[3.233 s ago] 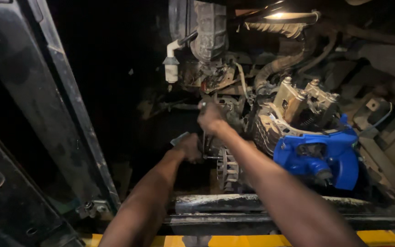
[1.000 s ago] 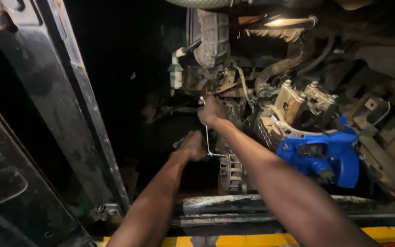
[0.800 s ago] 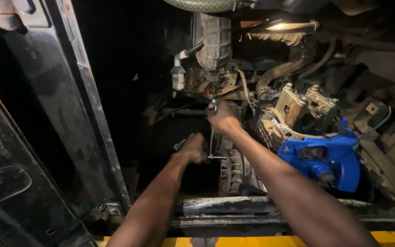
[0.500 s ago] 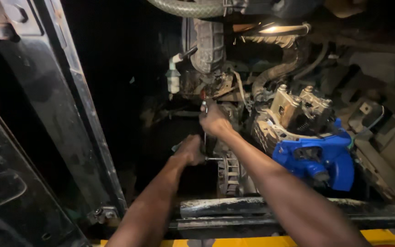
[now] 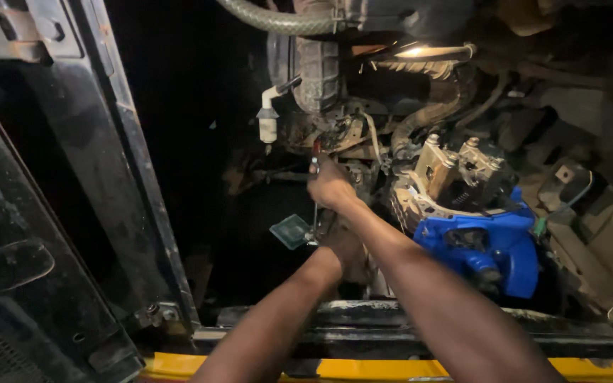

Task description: The person uses a wrench to tighten bolts on a vehicle engine component. The hands repeatedly position the wrench and apply torque to fasteners on the engine block while a portable work light illuminates the area.

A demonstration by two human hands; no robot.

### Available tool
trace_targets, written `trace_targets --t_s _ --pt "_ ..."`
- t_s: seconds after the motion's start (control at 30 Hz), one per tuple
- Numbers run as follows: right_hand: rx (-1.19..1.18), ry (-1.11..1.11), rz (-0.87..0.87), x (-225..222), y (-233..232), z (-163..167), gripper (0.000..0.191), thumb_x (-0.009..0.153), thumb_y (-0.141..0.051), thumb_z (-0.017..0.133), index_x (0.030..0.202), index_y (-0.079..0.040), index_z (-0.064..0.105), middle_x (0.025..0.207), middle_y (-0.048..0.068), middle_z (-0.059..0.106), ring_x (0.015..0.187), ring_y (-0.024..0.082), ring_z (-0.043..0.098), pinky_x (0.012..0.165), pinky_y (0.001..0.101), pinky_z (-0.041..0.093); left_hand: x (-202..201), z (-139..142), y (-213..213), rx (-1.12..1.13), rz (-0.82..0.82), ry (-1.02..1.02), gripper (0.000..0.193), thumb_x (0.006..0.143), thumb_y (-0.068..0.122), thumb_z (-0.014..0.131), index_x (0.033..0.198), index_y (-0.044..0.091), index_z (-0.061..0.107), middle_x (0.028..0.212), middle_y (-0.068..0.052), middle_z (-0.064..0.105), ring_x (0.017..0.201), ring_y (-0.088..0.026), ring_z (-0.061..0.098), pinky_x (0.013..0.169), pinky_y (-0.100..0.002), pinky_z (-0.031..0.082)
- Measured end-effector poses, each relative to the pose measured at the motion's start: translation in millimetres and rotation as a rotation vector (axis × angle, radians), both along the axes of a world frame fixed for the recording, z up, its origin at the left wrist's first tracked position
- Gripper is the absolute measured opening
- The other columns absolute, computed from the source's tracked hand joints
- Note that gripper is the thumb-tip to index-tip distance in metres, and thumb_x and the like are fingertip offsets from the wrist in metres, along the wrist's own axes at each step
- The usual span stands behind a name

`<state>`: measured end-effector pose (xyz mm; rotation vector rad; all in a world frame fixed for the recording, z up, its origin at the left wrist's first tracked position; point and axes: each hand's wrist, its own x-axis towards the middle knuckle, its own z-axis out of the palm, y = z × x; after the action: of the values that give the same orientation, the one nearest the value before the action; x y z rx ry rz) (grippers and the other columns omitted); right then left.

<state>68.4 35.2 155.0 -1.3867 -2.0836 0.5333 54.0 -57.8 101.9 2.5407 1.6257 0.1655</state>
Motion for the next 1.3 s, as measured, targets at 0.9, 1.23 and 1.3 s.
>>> trace_targets --t_s 0.9,1.23,1.3 --pt "0.145 0.019 0.541 78 -126 17 0.014 0.084 -0.012 0.063 0.097 -0.009 0.067 0.087 0.015 0.074 0.083 0.034 0.073 0.077 0.0429 0.057 9 -53 34 0.272 0.087 0.417 0.056 0.078 0.031 0.072 0.128 0.009 0.059 0.133 -0.014 0.06 0.127 -0.028 0.056 0.105 -0.038 0.044" --pt "0.145 -0.015 0.662 76 -87 6 0.017 0.086 -0.007 0.061 0.103 -0.005 0.056 0.092 0.017 0.069 0.088 0.037 0.069 0.079 0.0442 0.053 -37 11 -33 -0.208 0.046 -0.127 0.059 0.076 0.028 0.078 0.13 0.009 0.063 0.137 -0.018 0.06 0.127 -0.032 0.059 0.106 -0.043 0.047" --pt "0.128 -0.035 0.619 76 -85 5 0.012 0.091 -0.006 0.057 0.103 -0.005 0.055 0.09 0.019 0.068 0.088 0.038 0.069 0.077 0.045 0.053 -58 22 -45 -0.332 0.143 -0.194 0.06 0.076 0.028 0.079 0.13 0.009 0.064 0.138 -0.019 0.06 0.127 -0.033 0.06 0.107 -0.045 0.048"
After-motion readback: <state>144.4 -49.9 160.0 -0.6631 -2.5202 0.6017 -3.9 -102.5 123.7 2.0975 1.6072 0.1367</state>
